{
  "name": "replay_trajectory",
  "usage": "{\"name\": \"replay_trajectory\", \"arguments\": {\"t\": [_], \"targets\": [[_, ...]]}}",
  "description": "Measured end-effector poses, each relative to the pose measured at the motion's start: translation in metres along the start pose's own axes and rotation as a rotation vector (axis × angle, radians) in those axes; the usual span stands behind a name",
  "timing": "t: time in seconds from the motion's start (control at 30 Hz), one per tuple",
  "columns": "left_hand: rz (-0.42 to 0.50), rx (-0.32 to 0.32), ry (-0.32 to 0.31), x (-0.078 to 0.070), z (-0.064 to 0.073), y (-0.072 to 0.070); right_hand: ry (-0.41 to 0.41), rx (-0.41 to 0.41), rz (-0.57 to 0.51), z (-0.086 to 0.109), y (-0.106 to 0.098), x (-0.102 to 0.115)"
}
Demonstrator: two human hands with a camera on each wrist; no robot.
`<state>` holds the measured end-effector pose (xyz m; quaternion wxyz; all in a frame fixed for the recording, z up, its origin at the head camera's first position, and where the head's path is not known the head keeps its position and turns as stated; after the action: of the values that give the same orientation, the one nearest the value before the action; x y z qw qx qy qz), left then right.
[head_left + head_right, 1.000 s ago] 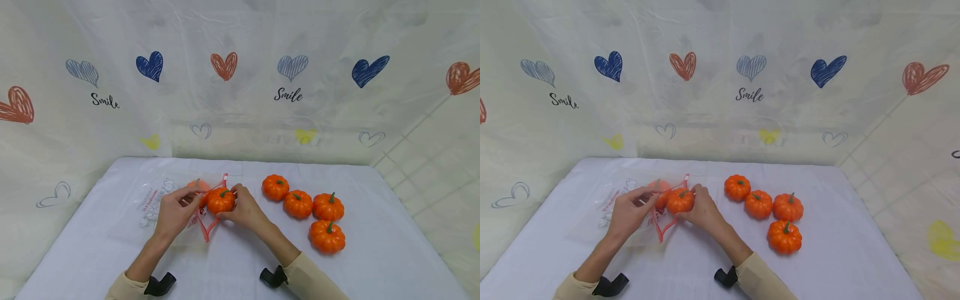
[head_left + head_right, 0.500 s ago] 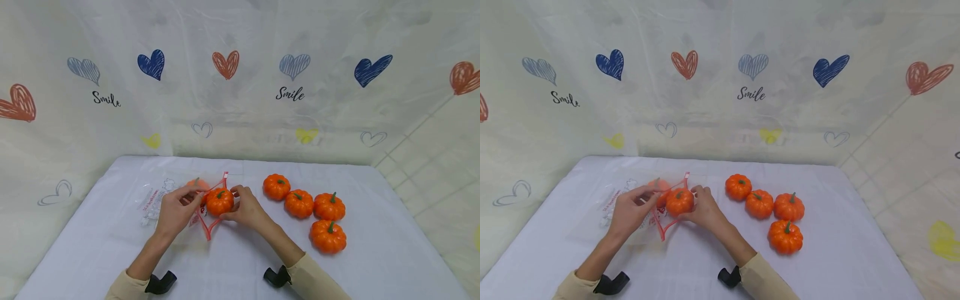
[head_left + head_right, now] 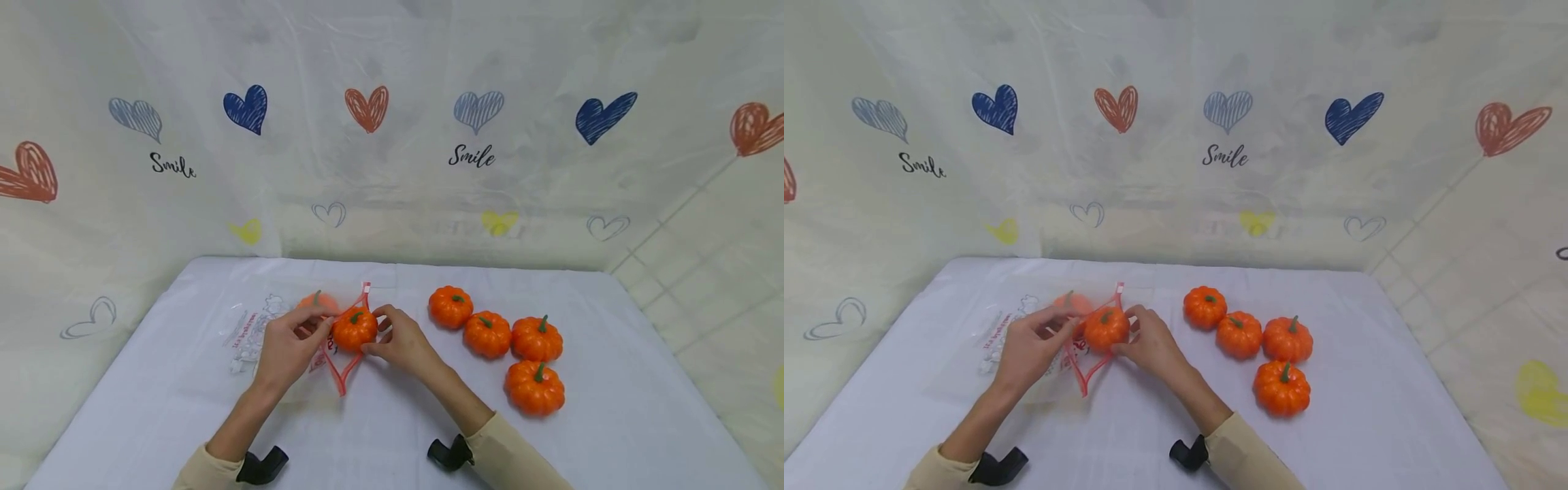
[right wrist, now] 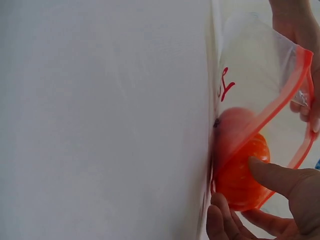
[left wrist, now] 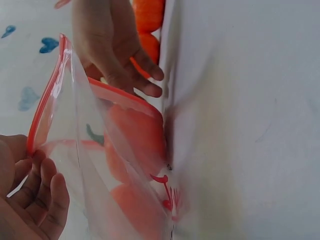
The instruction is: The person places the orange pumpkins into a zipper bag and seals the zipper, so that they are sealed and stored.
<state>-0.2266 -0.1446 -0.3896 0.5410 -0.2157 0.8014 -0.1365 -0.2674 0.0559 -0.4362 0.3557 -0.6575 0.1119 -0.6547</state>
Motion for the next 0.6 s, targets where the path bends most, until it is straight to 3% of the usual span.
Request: {"name": "replay_trajectory", "arguments": {"t": [0.23, 0.6], "targets": [[0.001, 0.020, -0.015, 0.0001, 0.0009, 0.0012, 0.018, 0.014, -0.010, -0.0008, 0.0036, -0.0025], [0.021, 0.017, 0.013, -0.0005, 0.0003, -0.0009, 0.002, -0.011, 0.009, -0.0058, 0.0062, 0.0023]]}}
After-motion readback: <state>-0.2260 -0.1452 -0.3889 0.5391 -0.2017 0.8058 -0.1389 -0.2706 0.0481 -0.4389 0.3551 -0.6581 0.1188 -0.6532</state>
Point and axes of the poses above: each hand's wrist, its own z-axis away from the middle knuckle, its own y-axis out of the palm, x = y × z, the point moved 7 cm from there along -z, towards the middle knuckle, and after that the axes turned 1 degree about x, right-handed, at the moved point
